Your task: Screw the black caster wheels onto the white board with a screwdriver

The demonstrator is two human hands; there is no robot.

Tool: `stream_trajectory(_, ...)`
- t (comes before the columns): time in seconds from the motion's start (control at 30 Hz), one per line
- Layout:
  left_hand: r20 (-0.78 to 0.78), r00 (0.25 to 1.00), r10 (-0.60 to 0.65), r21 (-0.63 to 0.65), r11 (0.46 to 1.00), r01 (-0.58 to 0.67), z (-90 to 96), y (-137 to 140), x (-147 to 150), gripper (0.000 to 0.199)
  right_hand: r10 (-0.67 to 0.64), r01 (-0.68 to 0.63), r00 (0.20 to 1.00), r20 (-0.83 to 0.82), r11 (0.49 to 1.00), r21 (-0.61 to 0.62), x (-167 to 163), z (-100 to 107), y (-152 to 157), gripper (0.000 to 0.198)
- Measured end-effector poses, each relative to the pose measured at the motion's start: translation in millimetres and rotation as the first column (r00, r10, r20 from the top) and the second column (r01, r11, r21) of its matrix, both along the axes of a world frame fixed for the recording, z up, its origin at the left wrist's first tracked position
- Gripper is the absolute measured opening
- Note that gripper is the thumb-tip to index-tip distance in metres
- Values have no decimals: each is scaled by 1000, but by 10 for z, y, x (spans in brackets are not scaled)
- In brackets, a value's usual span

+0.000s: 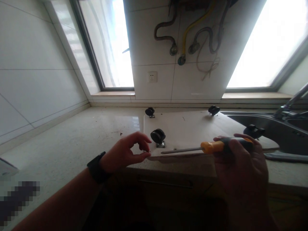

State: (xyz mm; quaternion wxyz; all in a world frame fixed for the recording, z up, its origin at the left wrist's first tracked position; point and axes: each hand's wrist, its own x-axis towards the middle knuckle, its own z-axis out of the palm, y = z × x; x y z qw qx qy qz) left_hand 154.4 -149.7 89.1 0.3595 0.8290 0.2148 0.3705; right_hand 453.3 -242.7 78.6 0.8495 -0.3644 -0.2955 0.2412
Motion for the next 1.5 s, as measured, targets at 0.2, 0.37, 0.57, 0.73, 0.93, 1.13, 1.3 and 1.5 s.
stream_trajectory(0.2,-94,995,-8,185,982,26,51,-220,107,29,-59,62,992,110,998,-21,-161,54,-184,40)
stream_trajectory(0.37,-86,996,-14,236,971,34,121,-359,151,29,-81,86,984,161,996,-25,-162,68,-264,39)
stream_trajectory(0.57,-85,996,-13,242,970,33,135,-371,171,30,-102,107,978,182,994,-16,-142,67,-284,38)
stream_trajectory(0.73,-92,996,-15,239,970,37,123,-370,159,32,-109,115,980,169,993,-27,-145,71,-307,37)
stream_trajectory(0.93,-107,994,-10,260,965,37,131,-380,152,32,-131,131,962,239,991,19,-178,79,-340,38)
stream_trajectory(1.13,-171,985,4,327,944,53,153,-406,182,31,-191,181,888,419,981,65,-239,209,-486,45)
stream_trajectory(1.3,-220,973,72,430,902,31,131,-446,225,36,-250,257,811,529,964,62,-249,257,-607,48)
stream_trajectory(1.5,-202,970,134,363,930,-53,130,-470,243,35,-141,144,868,476,989,32,-211,219,-540,46)
